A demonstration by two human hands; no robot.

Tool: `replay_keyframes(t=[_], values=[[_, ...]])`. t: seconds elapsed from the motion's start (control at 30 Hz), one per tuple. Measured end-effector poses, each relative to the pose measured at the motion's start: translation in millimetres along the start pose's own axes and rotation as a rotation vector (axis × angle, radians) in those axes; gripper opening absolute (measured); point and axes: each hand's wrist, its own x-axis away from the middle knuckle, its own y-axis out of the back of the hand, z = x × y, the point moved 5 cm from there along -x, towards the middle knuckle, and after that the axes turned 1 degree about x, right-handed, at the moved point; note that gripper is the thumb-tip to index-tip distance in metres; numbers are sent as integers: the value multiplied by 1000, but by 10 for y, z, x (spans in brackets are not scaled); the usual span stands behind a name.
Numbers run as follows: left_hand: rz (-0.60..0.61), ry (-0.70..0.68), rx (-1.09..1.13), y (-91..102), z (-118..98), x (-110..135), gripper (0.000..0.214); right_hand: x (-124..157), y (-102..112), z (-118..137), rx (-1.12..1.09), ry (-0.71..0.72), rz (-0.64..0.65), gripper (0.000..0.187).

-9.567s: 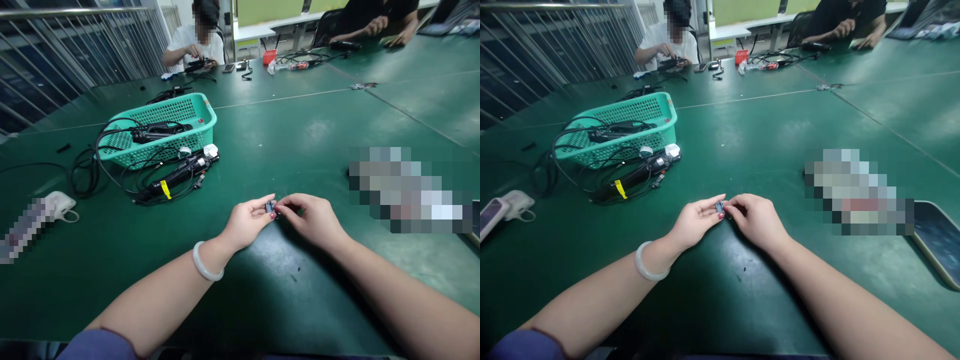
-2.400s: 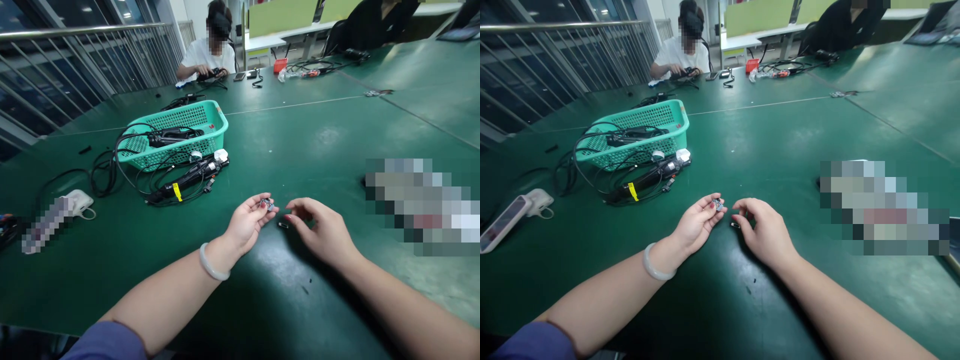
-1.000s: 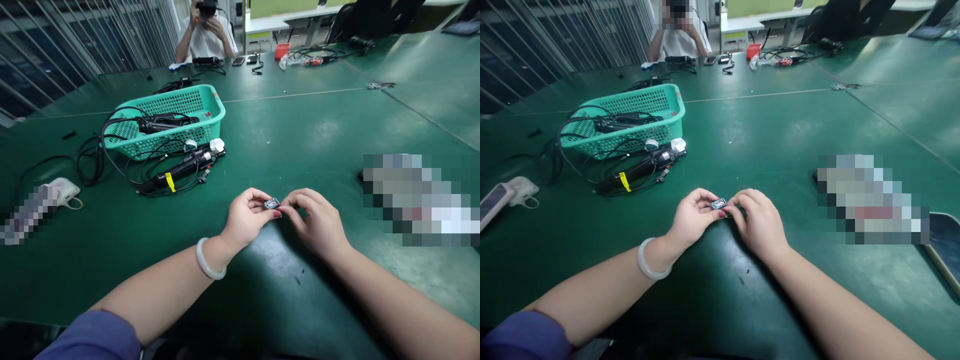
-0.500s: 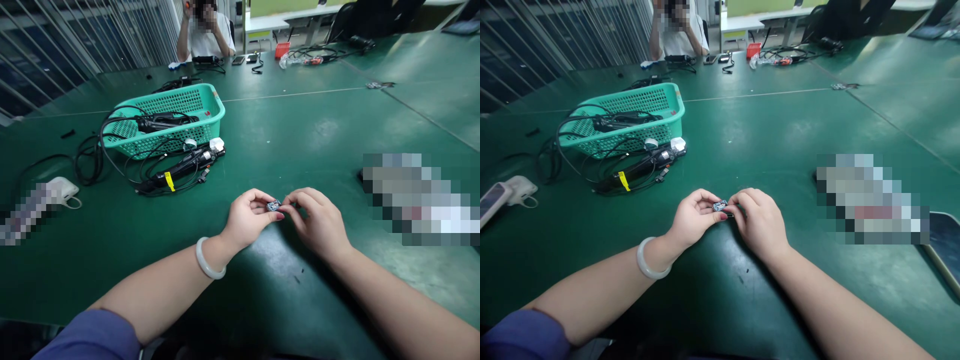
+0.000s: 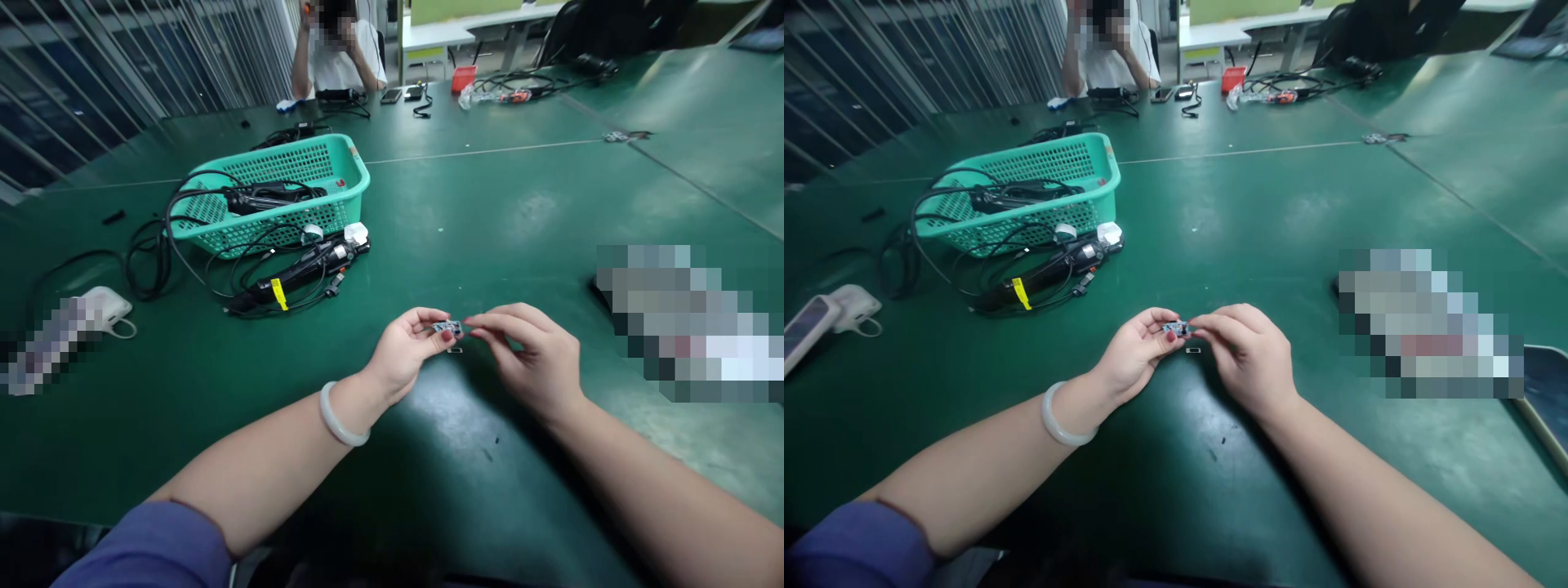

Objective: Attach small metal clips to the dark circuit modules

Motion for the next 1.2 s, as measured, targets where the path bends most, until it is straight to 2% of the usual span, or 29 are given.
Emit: replay_keyframes(t=[0.07,0.2,0.3,0.5,0.83,1.0,1.2], values=[[-46,-32,-8,31,-12,-18,34,6,-37,-71,7,-63,89,11],[-101,-80,-48,78,-17,-44,33,56,-227,-208,37,-120,399,11],[-90,-69,-64,80,-2,-55,32,84,-337,-261,81,-125,515,6],[-68,-66,-112,72,-1,-59,32,71,-354,-229,180,-70,525,21],[-51,-60,-146,53,7,-44,33,10,-266,-244,221,-117,439,20],[-72,-66,-180,55,-12,-36,33,36,-233,-313,198,-90,491,18],[-96,-61,-259,49,-28,-20,31,24,-285,-251,336,23,499,19]])
